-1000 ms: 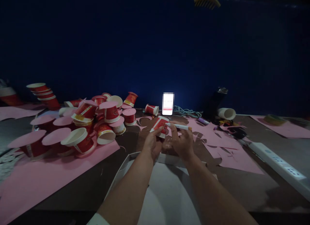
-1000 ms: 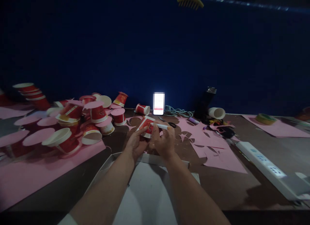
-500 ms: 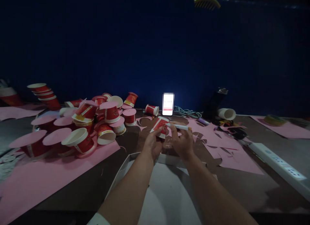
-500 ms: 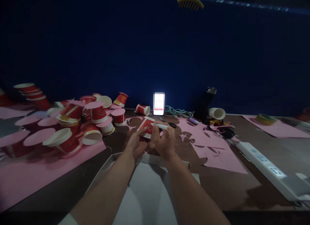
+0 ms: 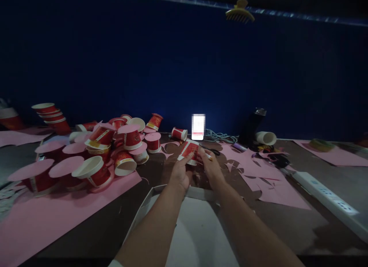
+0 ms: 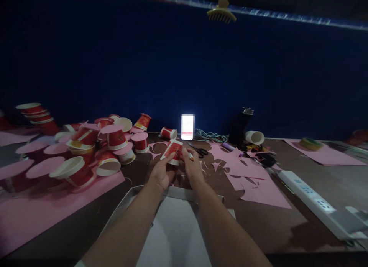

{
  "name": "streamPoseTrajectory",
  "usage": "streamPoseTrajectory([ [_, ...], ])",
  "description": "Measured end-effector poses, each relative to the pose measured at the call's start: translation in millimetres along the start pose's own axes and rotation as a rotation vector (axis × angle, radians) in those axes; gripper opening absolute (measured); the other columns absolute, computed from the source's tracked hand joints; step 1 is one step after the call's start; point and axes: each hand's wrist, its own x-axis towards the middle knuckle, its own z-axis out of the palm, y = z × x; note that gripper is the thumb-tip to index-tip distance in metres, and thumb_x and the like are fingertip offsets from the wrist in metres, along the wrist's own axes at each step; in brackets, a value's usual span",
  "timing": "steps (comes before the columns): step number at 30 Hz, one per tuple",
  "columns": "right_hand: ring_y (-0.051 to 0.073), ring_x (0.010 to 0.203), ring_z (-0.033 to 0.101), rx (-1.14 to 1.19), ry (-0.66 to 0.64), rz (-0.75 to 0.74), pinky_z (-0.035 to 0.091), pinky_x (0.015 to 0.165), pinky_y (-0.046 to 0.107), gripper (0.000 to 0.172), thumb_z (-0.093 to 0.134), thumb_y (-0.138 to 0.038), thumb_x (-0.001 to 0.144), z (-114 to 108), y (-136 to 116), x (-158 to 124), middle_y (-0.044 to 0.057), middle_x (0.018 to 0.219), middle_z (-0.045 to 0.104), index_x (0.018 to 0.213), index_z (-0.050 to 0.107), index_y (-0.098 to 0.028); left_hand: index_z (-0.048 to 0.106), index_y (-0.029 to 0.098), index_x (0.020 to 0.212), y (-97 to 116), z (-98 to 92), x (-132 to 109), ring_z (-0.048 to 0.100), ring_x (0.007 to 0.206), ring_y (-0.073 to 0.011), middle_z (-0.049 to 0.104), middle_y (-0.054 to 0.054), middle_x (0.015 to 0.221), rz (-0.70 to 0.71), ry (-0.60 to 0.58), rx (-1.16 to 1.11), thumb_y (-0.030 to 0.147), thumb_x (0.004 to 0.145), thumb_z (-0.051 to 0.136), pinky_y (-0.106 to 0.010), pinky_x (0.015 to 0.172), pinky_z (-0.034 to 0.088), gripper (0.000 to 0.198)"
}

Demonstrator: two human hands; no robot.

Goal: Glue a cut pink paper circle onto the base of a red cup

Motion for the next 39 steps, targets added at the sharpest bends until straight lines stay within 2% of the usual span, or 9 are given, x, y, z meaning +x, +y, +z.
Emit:
streamPoseTrajectory([
  [3,0.018,0.068,0.066,0.012,-0.078,0.032,0.054,0.058,0.03,0.039,0.064,-0.05,0.072,4.7,0.0,-3.4,0.002,0.081,0.07,0.097,0.057,-0.021,0.065,0.013,0.08,-1.8,0.0,-0.3,0.066,0.077,-0.0182,0.069,-0.003,0.073,0.034,-0.035,0.03,0.013,0.06,0.072,-0.028,0.072,0.05,0.021],
  [7,0.017,0.066,0.065,0.099,-0.177,0.026,0.053,0.057,0.029,0.037,0.066,-0.048,0.07,5.8,-1.3,-5.0,0.0,0.078,0.069,0.095,0.06,-0.022,0.064,0.012,0.075,-3.0,1.8,-3.5,0.063,0.066,-0.0129,0.067,-0.001,0.068,0.069,-0.032,0.076,0.012,0.055,0.074,-0.024,0.068,0.047,0.022],
  [11,0.016,0.065,0.065,0.176,-0.183,0.046,0.053,0.06,0.028,0.041,0.07,-0.048,0.067,4.3,-1.9,-4.1,-0.001,0.074,0.068,0.096,0.06,-0.021,0.064,0.014,0.085,-3.5,3.5,-10.5,0.064,0.07,-0.015,0.068,-0.002,0.074,0.046,-0.075,0.166,0.017,0.057,0.075,-0.026,0.07,0.048,0.03],
  [14,0.016,0.065,0.065,0.238,-0.169,0.07,0.053,0.058,0.028,0.042,0.07,-0.048,0.067,3.7,-5.1,-4.3,-0.001,0.073,0.068,0.096,0.06,-0.021,0.064,0.016,0.093,-3.0,5.3,-15.6,0.066,0.076,-0.017,0.069,-0.002,0.078,-0.03,-0.138,0.205,0.018,0.059,0.075,-0.027,0.071,0.05,0.035],
  [19,0.012,0.053,0.06,0.307,-0.139,0.066,0.048,0.043,0.022,0.039,0.069,-0.047,0.07,0.7,-12.1,-3.0,-0.001,0.075,0.068,0.098,0.059,-0.022,0.065,0.015,0.09,-0.5,8.2,-14.5,0.065,0.075,-0.0134,0.069,-0.004,0.081,-0.023,-0.137,0.033,0.016,0.069,0.069,-0.023,0.069,0.05,0.021],
  [24,0.012,0.055,0.061,0.414,-0.114,0.082,0.05,0.045,0.021,0.041,0.07,-0.044,0.069,0.1,-13.6,-3.3,-0.002,0.077,0.068,0.101,0.058,-0.022,0.065,0.011,0.086,3.5,6.5,-9.1,0.063,0.07,-0.0127,0.068,-0.007,0.082,-0.103,-0.082,-0.127,0.016,0.079,0.06,-0.023,0.062,0.052,0.01],
  [31,0.015,0.056,0.064,0.45,-0.119,0.09,0.051,0.042,0.023,0.053,0.071,-0.042,0.071,0.8,-19.7,-10.3,-0.001,0.079,0.069,0.117,0.05,-0.027,0.065,0.009,0.087,6.9,3.1,-8.3,0.06,0.06,-0.0099,0.066,-0.006,0.074,-0.179,-0.054,-0.188,0.015,0.085,0.051,-0.02,0.055,0.051,0.015],
  [39,0.014,0.06,0.065,0.442,-0.231,0.009,0.052,0.045,0.023,0.048,0.066,-0.042,0.075,0.1,-24.9,-20.4,0.0,0.085,0.068,0.117,0.05,-0.027,0.066,0.01,0.081,10.7,3.7,-9.6,0.057,0.053,-0.0094,0.062,-0.005,0.063,-0.216,-0.034,-0.211,0.021,0.088,0.047,-0.02,0.051,0.049,0.023],
])
